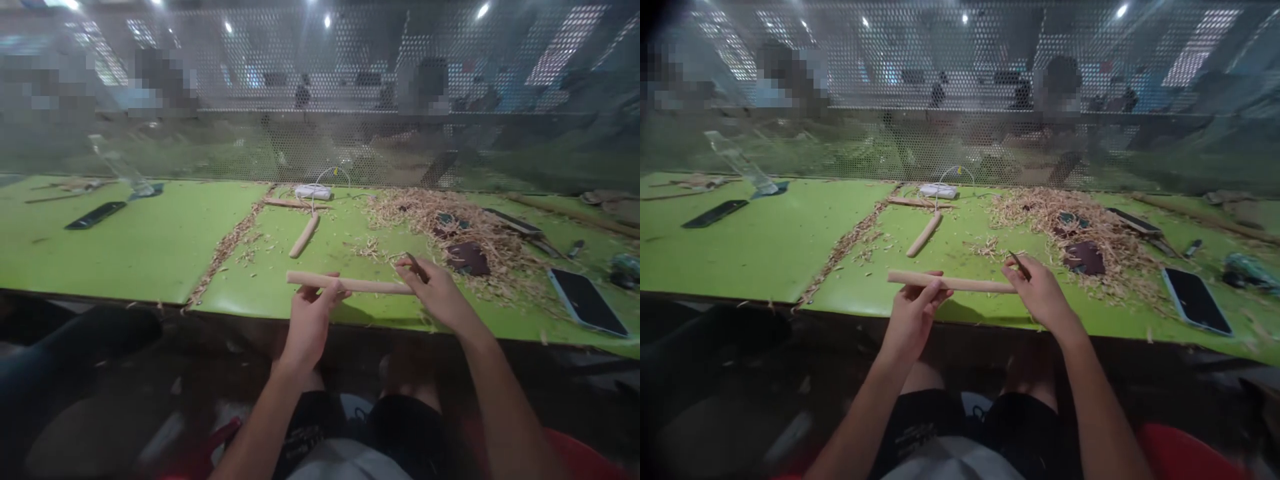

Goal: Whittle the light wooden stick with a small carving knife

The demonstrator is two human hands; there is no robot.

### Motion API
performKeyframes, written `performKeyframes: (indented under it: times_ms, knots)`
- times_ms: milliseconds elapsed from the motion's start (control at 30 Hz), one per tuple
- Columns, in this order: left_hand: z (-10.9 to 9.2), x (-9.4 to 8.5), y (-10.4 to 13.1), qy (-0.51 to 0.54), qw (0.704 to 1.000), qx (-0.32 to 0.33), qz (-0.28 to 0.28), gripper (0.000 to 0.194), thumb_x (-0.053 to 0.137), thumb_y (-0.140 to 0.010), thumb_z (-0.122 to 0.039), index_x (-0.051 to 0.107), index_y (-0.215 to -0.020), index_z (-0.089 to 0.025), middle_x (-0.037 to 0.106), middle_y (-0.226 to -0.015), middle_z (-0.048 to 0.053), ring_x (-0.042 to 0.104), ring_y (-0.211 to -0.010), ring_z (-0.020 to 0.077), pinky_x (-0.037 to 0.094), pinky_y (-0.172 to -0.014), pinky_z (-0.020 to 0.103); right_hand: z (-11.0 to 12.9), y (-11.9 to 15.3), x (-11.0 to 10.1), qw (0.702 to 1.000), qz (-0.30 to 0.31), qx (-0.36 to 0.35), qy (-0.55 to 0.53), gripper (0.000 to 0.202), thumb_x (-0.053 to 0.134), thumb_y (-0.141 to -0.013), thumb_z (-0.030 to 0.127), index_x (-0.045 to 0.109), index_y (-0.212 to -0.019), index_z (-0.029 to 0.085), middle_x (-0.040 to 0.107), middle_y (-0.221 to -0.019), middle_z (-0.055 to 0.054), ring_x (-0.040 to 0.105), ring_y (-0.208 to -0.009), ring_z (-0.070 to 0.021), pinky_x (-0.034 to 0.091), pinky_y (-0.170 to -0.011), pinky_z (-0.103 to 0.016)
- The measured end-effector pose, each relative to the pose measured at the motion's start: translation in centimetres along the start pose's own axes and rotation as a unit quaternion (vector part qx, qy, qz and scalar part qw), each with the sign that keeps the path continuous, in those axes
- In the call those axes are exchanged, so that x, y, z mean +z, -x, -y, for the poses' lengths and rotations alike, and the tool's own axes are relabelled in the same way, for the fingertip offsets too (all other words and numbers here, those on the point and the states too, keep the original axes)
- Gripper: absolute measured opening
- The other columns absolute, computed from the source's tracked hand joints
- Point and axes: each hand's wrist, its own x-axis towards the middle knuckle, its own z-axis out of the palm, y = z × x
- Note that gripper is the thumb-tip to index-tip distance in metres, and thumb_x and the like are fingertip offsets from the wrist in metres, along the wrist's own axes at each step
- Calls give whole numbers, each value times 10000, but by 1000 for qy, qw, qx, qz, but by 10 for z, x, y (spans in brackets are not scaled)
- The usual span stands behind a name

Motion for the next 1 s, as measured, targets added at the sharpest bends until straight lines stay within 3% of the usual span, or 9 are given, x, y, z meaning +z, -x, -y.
performKeyframes:
  times_ms: [167, 333, 500, 633, 700, 767, 833, 900, 1000]
  knots:
    - [2, 2, 5, -9, 1000, -16, 4, 223, 822, -688, -247, 718, -830, -109, 684, -855, 56, 670, -806, 154, 588, -759, 288, 0, -11, -6, 981, 43, 85, -170, 426, 596, -820, 546, 674, -996, 166, 529, -677, 1, 382, -474, -91, 318, -432, -231]
    - [-14, -20, 8, -99, 968, -131, 191, 357, 645, -844, -394, 688, -1051, -106, 629, -745, 69, 633, -614, 163, 414, -362, 184, 1, -40, -28, 988, 20, 37, -147, 336, 765, -675, 448, 655, -773, 146, 534, -660, -13, 456, -564, -107, 353, -513, -250]
    - [-15, -35, 19, -160, 911, -248, 288, 244, 605, -904, -374, 609, -984, -144, 448, -628, -42, 369, -438, 28, 197, -354, 130, 24, -75, -34, 992, 70, -63, -87, 307, 761, -720, 419, 672, -806, 138, 568, -718, -18, 489, -622, -118, 378, -569, -252]
    - [-10, -32, 29, -66, 909, -289, 293, 211, 573, -932, -346, 548, -896, -140, 334, -640, -62, 258, -466, 16, 153, -385, 133, 43, -101, -26, 990, -94, -98, -42, 254, 616, -871, 371, 602, -764, 141, 560, -701, -11, 459, -619, -108, 349, -588, -243]
    - [-10, -30, 30, -15, 927, -271, 261, 177, 579, -927, -303, 557, -923, -128, 325, -665, -54, 274, -497, 23, 161, -392, 128, 46, -102, -24, 967, -225, -121, 25, 300, 561, -904, 328, 496, -658, 168, 476, -622, 24, 392, -587, -99, 287, -571, -240]
    - [-9, -27, 29, 13, 947, -236, 220, 172, 594, -915, -259, 577, -1001, -111, 349, -712, -37, 311, -543, 29, 179, -398, 116, 45, -90, -19, 947, -278, -136, 92, 379, 543, -905, 304, 378, -584, 189, 359, -551, 49, 315, -552, -99, 224, -552, -248]
    - [-7, -24, 27, 16, 958, -207, 197, 229, 601, -911, -248, 572, -1096, -116, 367, -731, -30, 331, -555, 34, 184, -389, 108, 45, -68, -7, 962, -208, -133, 117, 348, 510, -909, 267, 416, -584, 188, 403, -540, 42, 343, -528, -105, 226, -541, -243]
    - [-2, -19, 23, 7, 962, -189, 195, 275, 582, -929, -291, 543, -1165, -155, 351, -694, -46, 317, -515, 39, 173, -360, 109, 46, -43, 13, 977, -63, -115, 166, 288, 508, -893, 224, 525, -608, 179, 504, -539, 20, 428, -521, -123, 256, -535, -239]
    - [6, -12, 20, -9, 962, -175, 209, 260, 538, -955, -366, 505, -1166, -217, 295, -647, -70, 272, -458, 43, 162, -326, 110, 51, -16, 40, 950, 63, -86, 293, 206, 518, -873, 210, 668, -733, 190, 664, -663, -33, 571, -601, -179, 258, -535, -263]
